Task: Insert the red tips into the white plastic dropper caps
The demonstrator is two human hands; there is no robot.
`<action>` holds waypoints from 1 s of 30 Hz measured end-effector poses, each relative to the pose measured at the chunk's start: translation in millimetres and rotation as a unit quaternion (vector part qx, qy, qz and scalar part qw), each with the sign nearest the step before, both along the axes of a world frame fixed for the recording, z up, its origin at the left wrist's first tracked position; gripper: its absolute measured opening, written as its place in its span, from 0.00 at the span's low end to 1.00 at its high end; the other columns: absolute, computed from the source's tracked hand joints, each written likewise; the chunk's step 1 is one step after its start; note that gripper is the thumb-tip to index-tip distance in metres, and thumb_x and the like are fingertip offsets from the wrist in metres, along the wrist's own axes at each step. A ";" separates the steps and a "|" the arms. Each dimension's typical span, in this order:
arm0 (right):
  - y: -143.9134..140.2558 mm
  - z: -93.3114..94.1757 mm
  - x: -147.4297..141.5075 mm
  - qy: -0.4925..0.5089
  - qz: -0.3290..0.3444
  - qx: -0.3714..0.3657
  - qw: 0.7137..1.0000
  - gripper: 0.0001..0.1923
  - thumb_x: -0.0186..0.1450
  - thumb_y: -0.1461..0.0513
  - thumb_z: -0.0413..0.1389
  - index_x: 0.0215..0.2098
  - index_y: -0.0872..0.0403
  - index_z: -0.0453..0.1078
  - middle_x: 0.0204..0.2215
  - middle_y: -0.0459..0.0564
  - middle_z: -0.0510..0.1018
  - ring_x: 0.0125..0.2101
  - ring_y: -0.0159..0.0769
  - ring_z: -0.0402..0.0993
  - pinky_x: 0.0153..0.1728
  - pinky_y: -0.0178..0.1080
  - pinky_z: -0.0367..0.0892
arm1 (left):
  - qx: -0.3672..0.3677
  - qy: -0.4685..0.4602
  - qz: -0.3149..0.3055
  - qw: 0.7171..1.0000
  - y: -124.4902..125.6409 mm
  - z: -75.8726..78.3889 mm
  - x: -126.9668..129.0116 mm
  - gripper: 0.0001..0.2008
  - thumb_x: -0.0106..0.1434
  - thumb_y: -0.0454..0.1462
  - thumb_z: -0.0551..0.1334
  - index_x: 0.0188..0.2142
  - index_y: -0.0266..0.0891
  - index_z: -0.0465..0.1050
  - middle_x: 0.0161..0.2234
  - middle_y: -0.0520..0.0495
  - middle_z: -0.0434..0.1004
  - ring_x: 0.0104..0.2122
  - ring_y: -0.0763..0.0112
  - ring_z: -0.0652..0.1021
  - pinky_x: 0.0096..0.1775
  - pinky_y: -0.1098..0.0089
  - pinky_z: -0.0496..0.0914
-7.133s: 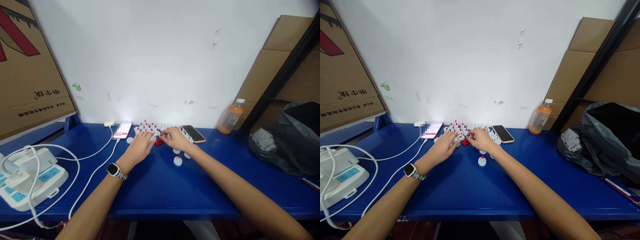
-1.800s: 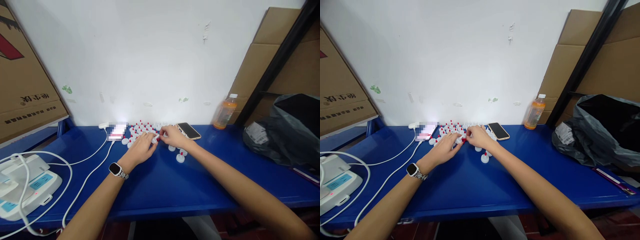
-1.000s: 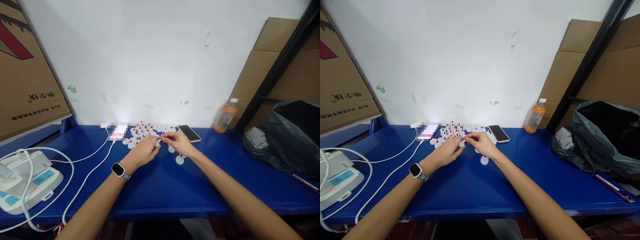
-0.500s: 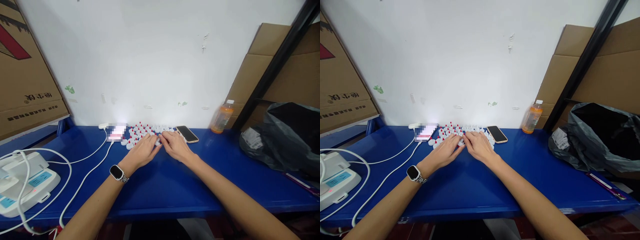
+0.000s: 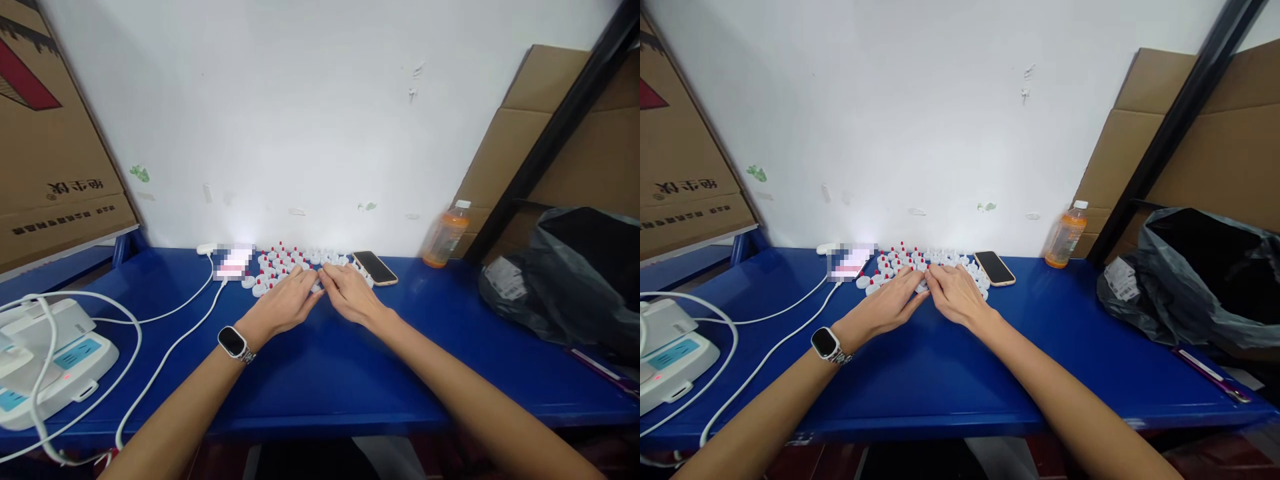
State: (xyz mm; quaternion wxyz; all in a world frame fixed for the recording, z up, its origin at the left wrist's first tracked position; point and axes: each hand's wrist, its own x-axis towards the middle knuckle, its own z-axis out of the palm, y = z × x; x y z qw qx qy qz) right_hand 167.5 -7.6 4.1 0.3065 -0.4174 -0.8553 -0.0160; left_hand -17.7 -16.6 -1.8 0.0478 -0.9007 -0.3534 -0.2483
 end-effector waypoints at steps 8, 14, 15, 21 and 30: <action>35.7 13.8 6.3 0.266 0.078 -0.149 0.949 0.08 0.67 0.57 0.54 0.37 0.54 0.69 0.27 0.45 0.77 0.27 0.31 0.71 0.31 0.34 0.64 | -0.037 -0.101 0.045 0.993 19.0 -7.9 -14.6 0.27 0.71 0.46 0.54 0.64 0.39 0.52 0.45 0.41 0.71 0.46 0.58 0.73 0.51 0.53 0.70; 98.6 12.9 14.3 0.146 -0.026 -0.140 0.979 0.04 0.63 0.65 0.56 0.34 0.56 0.73 0.30 0.50 0.81 0.30 0.33 0.75 0.34 0.34 0.67 | -0.044 -0.101 0.077 0.991 23.7 -5.3 -26.0 0.15 0.72 0.45 0.51 0.50 0.40 0.67 0.44 0.43 0.71 0.46 0.59 0.72 0.49 0.55 0.70; 106.9 10.5 13.0 0.116 -0.039 -0.139 0.983 0.05 0.63 0.65 0.56 0.35 0.56 0.74 0.31 0.51 0.82 0.31 0.33 0.76 0.34 0.34 0.67 | -0.042 -0.097 0.076 0.991 23.3 -5.0 -25.5 0.14 0.72 0.45 0.51 0.48 0.40 0.68 0.44 0.43 0.71 0.46 0.59 0.72 0.49 0.55 0.70; 125.7 -1.0 3.3 -0.053 -0.068 -0.157 0.984 0.07 0.62 0.64 0.56 0.36 0.54 0.76 0.34 0.50 0.82 0.33 0.34 0.77 0.34 0.32 0.65 | -0.022 -0.070 0.064 0.995 19.9 -7.7 -19.2 0.12 0.72 0.42 0.51 0.45 0.40 0.70 0.43 0.44 0.70 0.46 0.60 0.71 0.50 0.56 0.69; 146.0 1.2 -10.9 -0.078 -0.138 -0.141 0.977 0.15 0.63 0.57 0.57 0.45 0.55 0.75 0.38 0.55 0.82 0.40 0.42 0.76 0.41 0.39 0.65 | -0.022 -0.058 0.070 0.996 18.8 -7.6 -16.6 0.12 0.72 0.41 0.50 0.43 0.40 0.70 0.42 0.43 0.70 0.45 0.59 0.71 0.49 0.57 0.69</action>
